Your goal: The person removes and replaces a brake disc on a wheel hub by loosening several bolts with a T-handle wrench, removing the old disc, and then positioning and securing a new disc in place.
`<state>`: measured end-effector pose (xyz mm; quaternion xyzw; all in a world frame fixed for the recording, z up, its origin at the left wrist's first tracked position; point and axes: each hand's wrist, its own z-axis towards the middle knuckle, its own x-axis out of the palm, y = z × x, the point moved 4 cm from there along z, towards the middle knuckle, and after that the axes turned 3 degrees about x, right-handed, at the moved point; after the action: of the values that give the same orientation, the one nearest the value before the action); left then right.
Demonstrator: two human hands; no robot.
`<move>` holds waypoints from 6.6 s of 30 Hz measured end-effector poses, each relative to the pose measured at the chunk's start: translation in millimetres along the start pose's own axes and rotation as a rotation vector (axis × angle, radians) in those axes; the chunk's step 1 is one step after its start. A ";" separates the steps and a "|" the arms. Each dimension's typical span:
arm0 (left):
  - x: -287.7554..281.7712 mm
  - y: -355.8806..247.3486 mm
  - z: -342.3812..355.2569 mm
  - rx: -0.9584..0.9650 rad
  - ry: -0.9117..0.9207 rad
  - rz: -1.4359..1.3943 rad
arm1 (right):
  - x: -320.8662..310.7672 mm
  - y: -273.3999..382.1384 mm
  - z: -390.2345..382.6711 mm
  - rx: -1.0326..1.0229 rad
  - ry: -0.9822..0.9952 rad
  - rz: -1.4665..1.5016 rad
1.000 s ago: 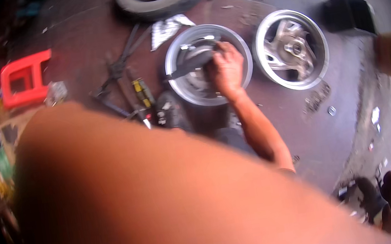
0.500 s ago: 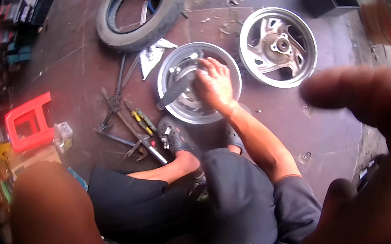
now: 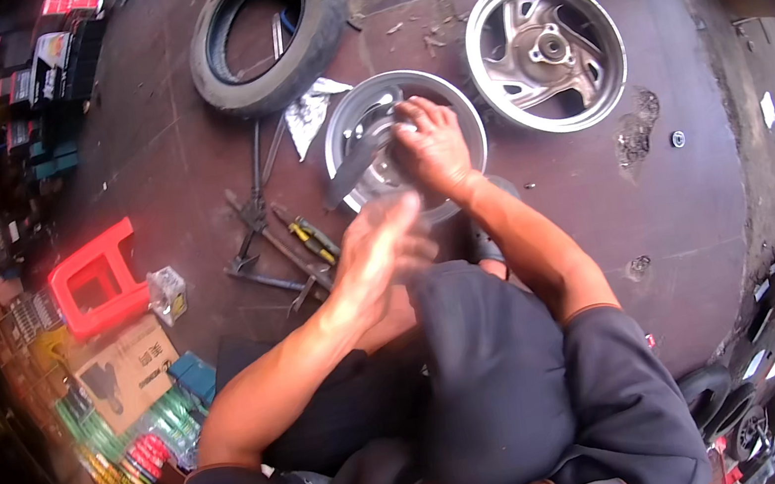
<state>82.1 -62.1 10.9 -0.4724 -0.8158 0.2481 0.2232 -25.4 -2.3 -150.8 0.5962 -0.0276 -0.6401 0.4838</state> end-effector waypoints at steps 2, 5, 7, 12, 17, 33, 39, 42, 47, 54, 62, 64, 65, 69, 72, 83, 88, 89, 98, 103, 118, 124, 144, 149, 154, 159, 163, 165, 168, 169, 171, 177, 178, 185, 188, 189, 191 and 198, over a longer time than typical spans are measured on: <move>3.1 17.2 15.9 0.035 -0.062 -0.179 | -6.1 10.1 -3.2 0.006 0.025 0.026; 11.3 21.9 41.7 0.167 -0.180 -0.556 | 6.3 6.4 -8.2 -0.009 0.028 -0.010; 19.0 13.3 49.8 0.211 -0.178 -0.755 | 4.5 2.8 -9.1 -0.014 0.055 -0.037; 12.6 8.4 57.0 0.199 -0.199 -0.864 | 1.2 6.9 -11.7 -0.025 0.070 0.026; -3.6 -13.0 55.3 0.114 -0.083 -0.575 | 5.7 5.7 -14.2 -0.040 0.049 -0.061; -7.4 -70.1 81.3 0.081 0.284 0.858 | -39.1 -19.6 -43.6 0.270 -0.258 0.084; -13.9 -58.0 52.5 0.013 -0.004 0.559 | -34.8 -46.2 -91.2 0.868 0.093 0.319; -26.5 -50.4 62.8 0.040 -0.010 0.541 | -21.7 -59.0 -99.4 0.801 0.012 0.234; -16.3 -64.2 60.4 0.319 0.149 1.385 | -17.4 -58.8 -97.9 0.706 -0.055 0.188; -2.3 -84.4 61.5 0.280 0.500 1.812 | -28.2 -60.6 -93.5 0.616 -0.015 0.158; -57.2 -18.8 22.9 0.036 -0.008 0.318 | -57.2 -19.4 -63.1 0.380 -0.185 0.156; -36.1 -6.2 23.5 0.054 -0.008 0.033 | -48.4 -26.8 -49.9 0.480 -0.142 0.305; -24.4 -3.6 26.2 0.132 0.025 0.001 | -43.3 -27.1 -44.0 0.498 -0.144 0.298; 19.3 18.6 41.9 0.217 -0.042 -0.301 | -21.9 -26.2 -30.9 0.513 0.005 0.417; 44.5 15.3 49.6 0.284 -0.083 -0.498 | 8.8 -36.3 -40.4 0.451 -0.031 0.410; 20.9 -6.2 54.4 0.166 -0.264 -0.733 | 11.2 -39.3 -18.6 0.689 0.289 1.283; 4.6 -9.2 53.7 0.107 -0.181 -0.467 | 14.7 -47.6 -26.9 0.709 0.382 1.292; 1.4 -13.4 54.4 0.078 -0.097 -0.182 | 14.6 -50.3 -29.2 0.740 0.409 1.305; 37.4 -92.3 70.4 0.086 0.594 1.858 | 19.7 -46.3 -35.4 0.751 0.234 1.366; 1.8 -80.6 18.2 1.149 -0.057 1.568 | 30.2 -37.4 -36.6 0.740 0.215 1.357; -13.2 19.1 38.4 0.220 -0.225 -0.500 | 13.8 -31.9 -43.7 0.691 0.256 1.268; 21.1 3.4 62.6 0.150 -0.036 -0.996 | -1.4 -27.2 -34.2 0.666 0.234 1.154; 22.5 -65.8 87.9 -0.086 0.745 1.775 | 2.9 -28.5 -44.1 0.760 0.286 1.311; -0.5 -48.8 67.0 0.460 0.452 0.945 | 5.9 -32.6 -50.9 0.816 0.109 1.000; 7.7 21.7 53.6 0.293 0.263 -0.559 | 40.1 -50.6 -47.4 0.622 0.034 1.131; 55.1 17.6 62.9 0.391 0.012 -0.938 | 78.7 -66.5 -67.7 0.951 0.187 1.700; 44.6 9.3 54.2 0.283 -0.161 -0.945 | 25.4 -32.4 -51.7 0.853 0.253 1.140; 24.0 11.3 54.2 0.220 -0.162 -0.902 | 13.9 -25.3 -50.6 0.856 0.231 1.303; 22.0 13.7 60.4 0.110 -0.066 -0.858 | -1.4 -30.3 -54.5 0.839 0.210 0.914; 26.0 14.5 64.5 0.119 -0.048 -0.873 | -1.9 -40.2 -59.4 0.731 0.157 0.868; 16.4 14.9 64.5 0.157 -0.104 -0.824 | -37.7 -24.5 -52.1 0.802 0.304 0.849; 11.9 26.1 62.2 0.159 0.019 -0.857 | -161.8 -66.5 -121.3 0.946 0.134 0.686; 7.9 30.2 61.0 0.128 0.055 -0.875 | -191.7 -64.3 -139.5 0.968 0.024 0.627; 15.3 85.4 14.8 0.090 0.178 -0.351 | -342.9 -57.7 -305.0 1.211 -0.428 0.507; 9.3 91.0 6.5 0.156 0.135 -0.268 | -386.1 -34.9 -325.7 1.109 -0.624 0.470; 4.7 91.8 11.4 0.170 0.144 -0.285 | -397.5 -26.9 -322.9 1.055 -0.643 0.440; 3.4 91.8 16.8 0.088 0.118 -0.305 | -429.7 -0.8 -304.0 0.937 -0.697 0.379; 14.1 106.9 5.2 0.129 0.122 -0.370 | -509.7 97.7 -200.5 0.477 -0.661 0.271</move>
<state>143.2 -4.6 -57.1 -0.3136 -0.8560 0.2253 0.3438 99.0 386.9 226.7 0.4452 -0.4063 -0.7031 0.3771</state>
